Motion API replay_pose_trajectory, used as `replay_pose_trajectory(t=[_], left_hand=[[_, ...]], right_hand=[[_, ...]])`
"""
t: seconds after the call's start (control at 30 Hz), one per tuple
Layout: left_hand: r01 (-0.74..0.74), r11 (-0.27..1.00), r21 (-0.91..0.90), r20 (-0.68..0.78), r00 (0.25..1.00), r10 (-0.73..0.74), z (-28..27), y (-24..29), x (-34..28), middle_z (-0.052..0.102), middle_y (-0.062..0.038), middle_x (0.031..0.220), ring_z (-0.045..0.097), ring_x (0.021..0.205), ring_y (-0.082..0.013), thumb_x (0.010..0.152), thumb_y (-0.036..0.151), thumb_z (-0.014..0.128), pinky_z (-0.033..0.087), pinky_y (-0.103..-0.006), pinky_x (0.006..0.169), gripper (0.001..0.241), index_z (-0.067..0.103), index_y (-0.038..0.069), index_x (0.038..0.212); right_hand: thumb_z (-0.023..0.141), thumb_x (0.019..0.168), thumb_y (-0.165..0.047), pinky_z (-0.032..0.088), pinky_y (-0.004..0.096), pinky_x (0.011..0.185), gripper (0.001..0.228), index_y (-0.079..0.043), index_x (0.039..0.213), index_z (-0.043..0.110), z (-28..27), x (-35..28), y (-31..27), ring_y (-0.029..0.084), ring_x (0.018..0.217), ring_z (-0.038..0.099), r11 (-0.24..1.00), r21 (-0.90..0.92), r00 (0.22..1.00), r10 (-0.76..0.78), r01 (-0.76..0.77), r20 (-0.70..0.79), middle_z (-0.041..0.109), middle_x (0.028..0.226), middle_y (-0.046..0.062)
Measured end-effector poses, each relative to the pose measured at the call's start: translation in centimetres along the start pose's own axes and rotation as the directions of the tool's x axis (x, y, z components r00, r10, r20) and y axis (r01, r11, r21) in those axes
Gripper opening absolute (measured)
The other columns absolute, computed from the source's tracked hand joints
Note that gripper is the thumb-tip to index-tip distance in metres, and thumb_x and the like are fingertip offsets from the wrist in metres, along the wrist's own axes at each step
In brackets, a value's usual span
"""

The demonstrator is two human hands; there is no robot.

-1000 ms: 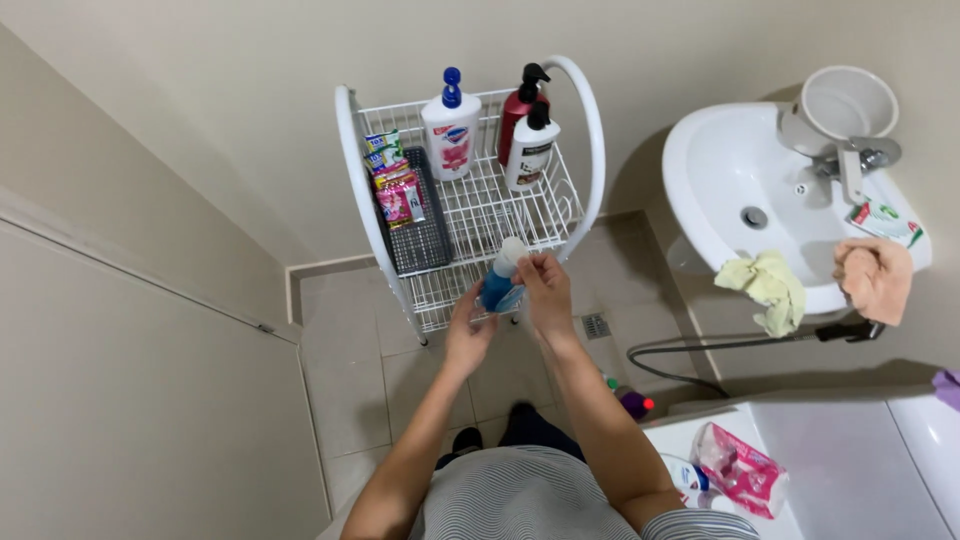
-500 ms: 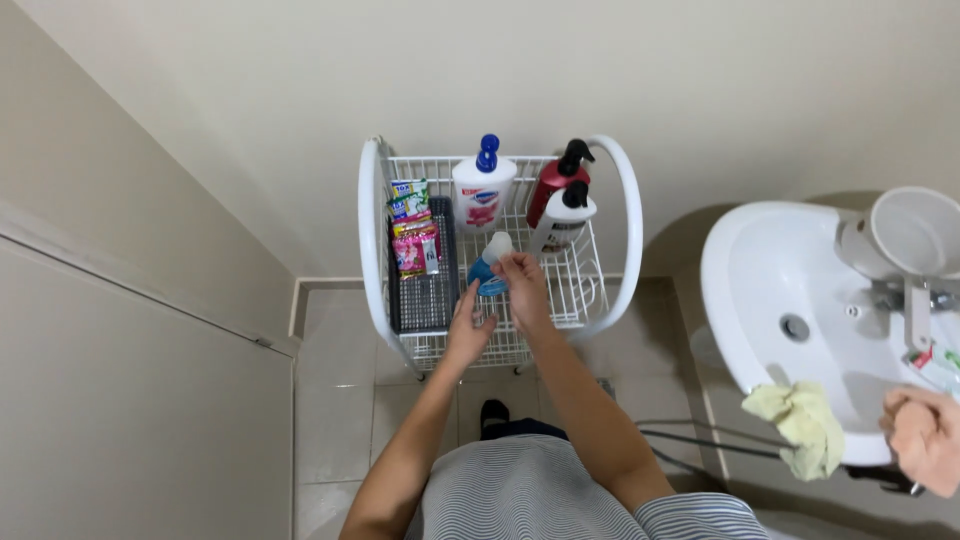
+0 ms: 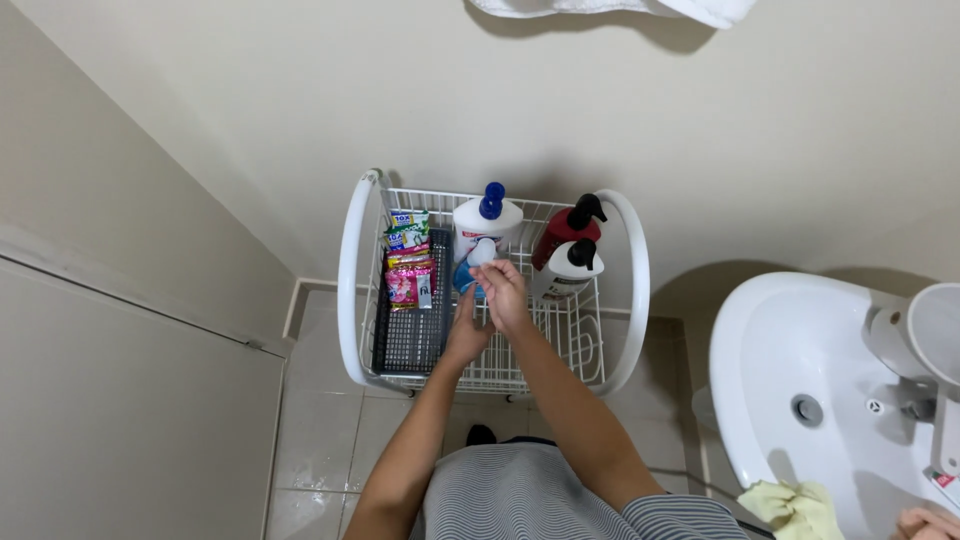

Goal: The person organizes various bathroom supplies from the floor and a toilet tank onto a white wire cart. They place bottles of shampoo, conditioner, and body wash on the top shelf, followed by smaller bottles, toothpaste boxes, and toothbrushes on the lower shelves.

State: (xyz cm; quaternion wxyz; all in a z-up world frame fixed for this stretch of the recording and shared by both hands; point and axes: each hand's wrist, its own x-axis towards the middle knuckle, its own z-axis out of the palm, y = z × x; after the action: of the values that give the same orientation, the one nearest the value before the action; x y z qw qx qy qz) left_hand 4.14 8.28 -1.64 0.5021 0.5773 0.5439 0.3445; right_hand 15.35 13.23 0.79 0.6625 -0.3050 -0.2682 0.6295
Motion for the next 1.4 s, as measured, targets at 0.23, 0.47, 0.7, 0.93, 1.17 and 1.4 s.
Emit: replay_pose_trajectory(t=[0.23, 0.47, 0.7, 0.93, 1.17, 1.4], left_hand=[[-0.12, 0.993, 0.021, -0.073, 0.99, 0.121, 0.1, -1.8, 1.3, 0.028, -0.021, 0.164, 0.033, 0.149, -0.038, 0.08, 0.005, 0.078, 0.042, -0.0454, 0.113, 0.106, 0.014, 0.014, 0.163], [-0.066, 0.995, -0.075, -0.062, 0.996, 0.062, 0.2, -2.5, 0.2, 0.033, -0.021, 0.161, 0.046, 0.139, -0.0314, 0.084, 0.003, 0.073, 0.053, -0.0392, 0.1, 0.099, 0.015, 0.014, 0.163], [-0.244, 0.953, -0.179, -0.079, 0.969, 0.233, -0.3, -5.9, -2.0, 0.046, -0.022, 0.152, 0.063, 0.12, -0.0238, 0.095, 0.003, 0.067, 0.059, -0.0322, 0.087, 0.07, 0.035, 0.005, 0.157], [-0.057, 0.976, -0.208, 0.318, 0.94, 0.122, -3.7, -3.6, -7.2, 0.075, -0.009, 0.105, 0.071, 0.091, -0.0134, 0.104, 0.018, 0.063, 0.058, -0.0292, 0.08, 0.027, 0.072, 0.002, 0.123], [-0.143, 0.959, -0.246, 0.547, 0.796, 0.259, -4.1, -4.3, -13.4, 0.068, -0.003, 0.084, 0.065, 0.075, -0.0106, 0.104, 0.019, 0.058, 0.05, -0.0264, 0.066, 0.018, 0.068, 0.004, 0.101], [-0.063, 0.99, -0.125, 0.816, 0.562, 0.138, -3.9, -4.0, -21.7, 0.059, 0.0, 0.068, 0.053, 0.06, -0.0092, 0.105, 0.027, 0.057, 0.043, -0.0293, 0.053, 0.034, 0.061, 0.005, 0.081]], right_hand=[[0.057, 0.103, -0.004, 0.055, 0.037, 0.099, 0.005, -0.001, 0.103, 0.06, 1.0, 0.4, -1.5, 0.022, 0.101, 0.069, 0.996, -0.051, 0.994, 0.079, -0.075, 0.078, 0.07, 0.102, 0.015], [0.062, 0.102, -0.028, 0.057, 0.03, 0.081, 0.025, -0.005, 0.111, 0.067, 0.4, -2.3, -1.6, 0.013, 0.089, 0.067, 0.83, -0.539, 0.989, 0.117, -0.147, -0.089, 0.07, 0.095, 0.004], [0.065, 0.099, -0.021, 0.054, 0.027, 0.075, 0.02, -0.005, 0.112, 0.068, -2.7, -8.8, 0.5, 0.008, 0.086, 0.063, 0.76, -0.643, 0.966, -0.081, -0.099, -0.245, 0.068, 0.095, -0.001], [0.068, 0.097, -0.011, 0.054, 0.026, 0.068, 0.011, -0.003, 0.104, 0.067, -2.8, -19.5, 4.1, 0.009, 0.074, 0.063, 0.83, -0.558, 0.802, -0.344, 0.017, -0.487, 0.068, 0.084, 0.001], [0.07, 0.099, -0.012, 0.047, 0.023, 0.058, 0.013, -0.005, 0.091, 0.062, 0.9, -31.2, 9.2, 0.006, 0.062, 0.056, 0.872, -0.467, 0.595, -0.454, 0.145, -0.663, 0.064, 0.071, -0.001], [0.071, 0.098, -0.018, 0.04, 0.023, 0.051, 0.022, -0.006, 0.084, 0.059, 5.9, -41.4, 9.1, 0.004, 0.057, 0.051, 0.843, -0.534, 0.327, -0.523, 0.064, -0.787, 0.061, 0.065, -0.002]])
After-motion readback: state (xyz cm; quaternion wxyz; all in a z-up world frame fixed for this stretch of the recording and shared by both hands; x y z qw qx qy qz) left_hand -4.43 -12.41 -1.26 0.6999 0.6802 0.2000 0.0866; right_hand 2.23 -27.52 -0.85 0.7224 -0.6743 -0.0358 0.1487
